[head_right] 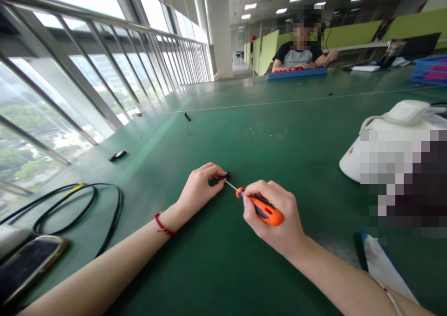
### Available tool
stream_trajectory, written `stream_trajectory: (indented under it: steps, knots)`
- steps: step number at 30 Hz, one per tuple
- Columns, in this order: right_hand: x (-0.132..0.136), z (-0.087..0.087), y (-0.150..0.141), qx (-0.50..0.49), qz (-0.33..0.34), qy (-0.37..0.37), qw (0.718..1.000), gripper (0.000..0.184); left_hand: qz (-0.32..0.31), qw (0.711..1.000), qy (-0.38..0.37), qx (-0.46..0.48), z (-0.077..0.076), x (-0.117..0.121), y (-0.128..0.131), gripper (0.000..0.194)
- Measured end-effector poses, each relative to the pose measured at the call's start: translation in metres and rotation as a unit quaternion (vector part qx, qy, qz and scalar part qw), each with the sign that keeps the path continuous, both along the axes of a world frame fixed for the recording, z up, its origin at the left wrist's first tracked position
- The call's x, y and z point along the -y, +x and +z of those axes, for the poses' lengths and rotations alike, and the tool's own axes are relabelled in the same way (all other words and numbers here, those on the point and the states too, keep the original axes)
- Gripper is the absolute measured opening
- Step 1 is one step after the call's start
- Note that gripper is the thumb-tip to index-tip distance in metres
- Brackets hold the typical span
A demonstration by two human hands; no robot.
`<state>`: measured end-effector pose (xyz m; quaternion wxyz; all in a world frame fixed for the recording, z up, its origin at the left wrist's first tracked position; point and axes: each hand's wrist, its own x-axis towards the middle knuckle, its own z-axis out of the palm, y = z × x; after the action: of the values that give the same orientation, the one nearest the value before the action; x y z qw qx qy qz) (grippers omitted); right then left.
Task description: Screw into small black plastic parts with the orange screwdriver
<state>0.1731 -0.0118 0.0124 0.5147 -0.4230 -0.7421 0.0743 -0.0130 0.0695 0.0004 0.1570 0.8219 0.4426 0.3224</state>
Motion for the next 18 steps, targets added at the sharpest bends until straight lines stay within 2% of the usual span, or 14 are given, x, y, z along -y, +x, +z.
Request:
stream_trajectory:
  steps: [9, 14, 15, 18]
  knots:
    - [-0.0005, 0.0012, -0.0042, -0.063, 0.008, -0.060, 0.996, 0.006, 0.003, 1.000, 0.000, -0.004, 0.0004, -0.0003, 0.0001, 0.013]
    - [-0.0014, -0.0022, -0.0062, -0.136, -0.029, -0.028, 0.990, 0.036, 0.006, 1.000, -0.001, -0.010, 0.0008, -0.0002, 0.0006, 0.012]
    - [-0.0012, -0.0022, -0.0062, -0.130, -0.021, -0.035, 0.991, 0.035, 0.007, 1.000, -0.002, -0.011, 0.0008, -0.0001, 0.0007, 0.012]
    - [-0.0002, -0.0010, -0.0059, -0.080, -0.005, -0.071, 0.994, 0.016, 0.007, 1.000, -0.002, -0.015, 0.0005, 0.0003, 0.0005, 0.013]
